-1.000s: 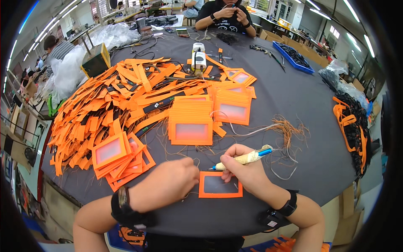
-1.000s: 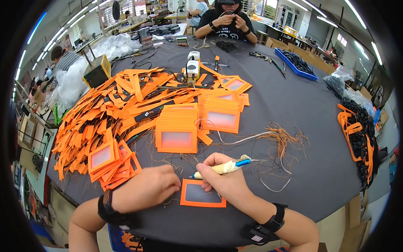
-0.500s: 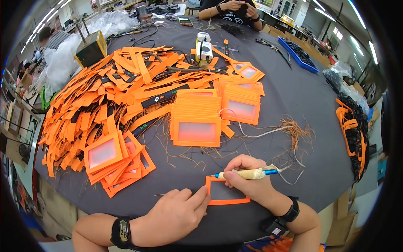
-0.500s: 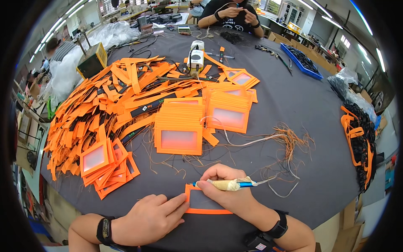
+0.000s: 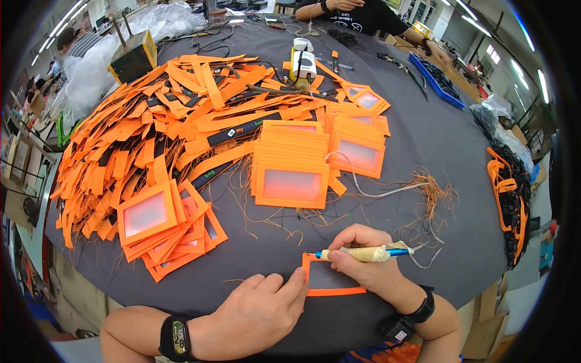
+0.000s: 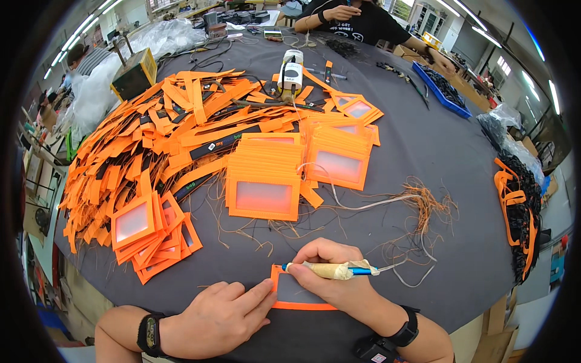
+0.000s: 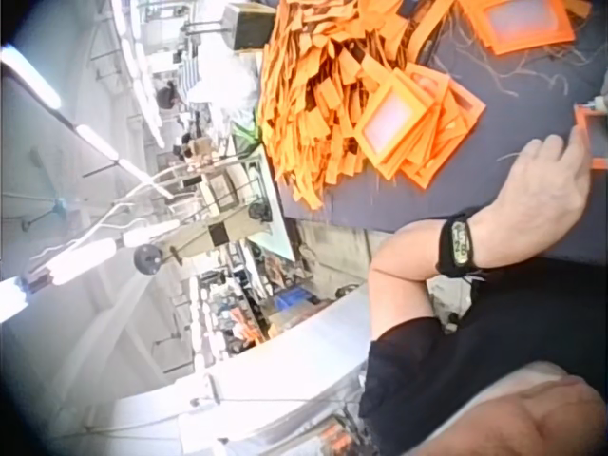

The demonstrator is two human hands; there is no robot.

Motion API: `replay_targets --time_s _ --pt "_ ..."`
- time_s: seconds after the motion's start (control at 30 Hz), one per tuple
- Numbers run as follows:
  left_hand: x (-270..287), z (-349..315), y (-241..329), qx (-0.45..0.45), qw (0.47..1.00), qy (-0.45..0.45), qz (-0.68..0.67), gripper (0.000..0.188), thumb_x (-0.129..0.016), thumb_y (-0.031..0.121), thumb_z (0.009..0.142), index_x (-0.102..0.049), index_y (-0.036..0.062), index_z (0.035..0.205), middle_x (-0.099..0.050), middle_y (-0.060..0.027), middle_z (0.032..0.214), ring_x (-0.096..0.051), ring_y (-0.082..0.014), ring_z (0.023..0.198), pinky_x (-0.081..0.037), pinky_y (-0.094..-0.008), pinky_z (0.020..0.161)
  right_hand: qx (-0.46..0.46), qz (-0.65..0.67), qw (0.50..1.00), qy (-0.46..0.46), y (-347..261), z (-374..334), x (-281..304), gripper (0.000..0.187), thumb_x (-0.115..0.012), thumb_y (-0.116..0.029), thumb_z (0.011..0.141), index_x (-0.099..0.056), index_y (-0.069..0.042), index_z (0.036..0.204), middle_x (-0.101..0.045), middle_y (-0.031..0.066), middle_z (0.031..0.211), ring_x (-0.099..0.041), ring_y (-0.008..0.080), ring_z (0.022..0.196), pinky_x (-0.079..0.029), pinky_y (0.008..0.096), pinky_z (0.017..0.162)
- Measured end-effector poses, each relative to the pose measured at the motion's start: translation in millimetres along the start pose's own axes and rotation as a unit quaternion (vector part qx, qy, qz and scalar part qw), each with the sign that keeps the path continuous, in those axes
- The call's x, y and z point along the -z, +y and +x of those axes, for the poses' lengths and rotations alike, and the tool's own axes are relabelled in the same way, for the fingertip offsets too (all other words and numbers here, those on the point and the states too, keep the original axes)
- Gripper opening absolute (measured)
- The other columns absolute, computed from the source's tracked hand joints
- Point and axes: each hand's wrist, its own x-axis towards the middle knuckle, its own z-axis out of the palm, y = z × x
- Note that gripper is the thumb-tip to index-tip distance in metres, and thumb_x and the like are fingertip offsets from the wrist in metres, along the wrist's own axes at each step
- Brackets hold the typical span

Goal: The person uses a syringe-like tool to apply a substance along the edges of small orange rectangular frames. They handle the frames one by one, applying the substance to the perimeter, and then place the finished items into a stack on the table.

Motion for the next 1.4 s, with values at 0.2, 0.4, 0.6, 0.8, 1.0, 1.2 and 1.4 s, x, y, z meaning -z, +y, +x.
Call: replay_targets --time_s 0.2,0.4,0.6,0.8,1.0,1.2,1.4 --pt "-3 -1 0 -0.005 1.000 -0.008 -0.004 0.033 -0.063 0.018 0.077 -0.067 -0.0048 0.100 -0.061 -0.0115 0.106 -0.050 -0.0134 0.068 -0.044 -0.0242 0.058 0.001 0.014 1.000 0.005 2 0 0 0.016 -0.071 -0.016 0.079 -0.065 -0.002 0.082 -0.064 0.0019 0.073 -0.056 0.0053 0.064 -0.045 0.0214 0.056" --pt "-6 -2 1 0.001 0.998 -0.056 -0.014 0.039 -0.067 0.022 0.076 -0.063 -0.0007 0.107 -0.057 -0.0097 0.113 -0.052 -0.0149 0.073 -0.046 -0.0263 0.063 -0.017 0.086 0.996 0.016 -1 -1 2 0.011 -0.066 -0.010 0.084 -0.061 -0.001 0.086 -0.064 0.0040 0.075 -0.059 0.0053 0.064 -0.047 0.0195 0.056" --pt "-6 -1 -1 0.008 0.998 -0.042 -0.044 0.038 -0.067 0.021 0.076 -0.063 -0.0023 0.106 -0.058 -0.0090 0.108 -0.052 -0.0147 0.072 -0.047 -0.0258 0.063 -0.004 0.131 0.991 0.030 0 -4 9 0.006 -0.059 -0.004 0.088 -0.056 0.002 0.089 -0.065 0.0100 0.078 -0.064 0.0109 0.065 -0.054 0.0235 0.057" --pt "-7 -1 1 0.015 0.997 -0.057 -0.042 0.039 -0.069 0.023 0.077 -0.061 0.0011 0.107 -0.057 -0.0077 0.112 -0.053 -0.0165 0.074 -0.049 -0.0288 0.065 -0.015 0.041 0.999 0.008 0 -4 1 0.013 -0.070 -0.013 0.081 -0.064 -0.002 0.084 -0.064 0.0010 0.075 -0.056 0.0038 0.066 -0.045 0.0197 0.057" --pt "-7 -1 1 0.013 0.998 -0.057 -0.032 0.040 -0.069 0.024 0.076 -0.061 0.0009 0.108 -0.057 -0.0075 0.112 -0.053 -0.0160 0.074 -0.048 -0.0281 0.065 -0.012 0.023 1.000 0.006 -2 -4 0 0.015 -0.071 -0.015 0.080 -0.064 -0.002 0.083 -0.063 0.0008 0.073 -0.054 0.0041 0.065 -0.044 0.0205 0.056" --pt "-7 -1 1 0.013 0.998 -0.060 -0.030 0.040 -0.069 0.024 0.076 -0.061 0.0013 0.108 -0.057 -0.0074 0.113 -0.052 -0.0155 0.073 -0.048 -0.0275 0.064 -0.004 0.010 1.000 0.006 -1 -4 0 0.015 -0.071 -0.016 0.080 -0.064 -0.002 0.083 -0.062 0.0012 0.072 -0.054 0.0047 0.064 -0.044 0.0210 0.056" --pt "-6 -1 1 0.014 0.998 -0.058 -0.035 0.040 -0.069 0.023 0.076 -0.061 0.0011 0.108 -0.056 -0.0076 0.113 -0.052 -0.0156 0.073 -0.048 -0.0276 0.064 0.000 0.011 1.000 0.009 1 -3 0 0.016 -0.071 -0.016 0.080 -0.064 -0.002 0.083 -0.062 0.0014 0.073 -0.054 0.0052 0.064 -0.044 0.0212 0.055"
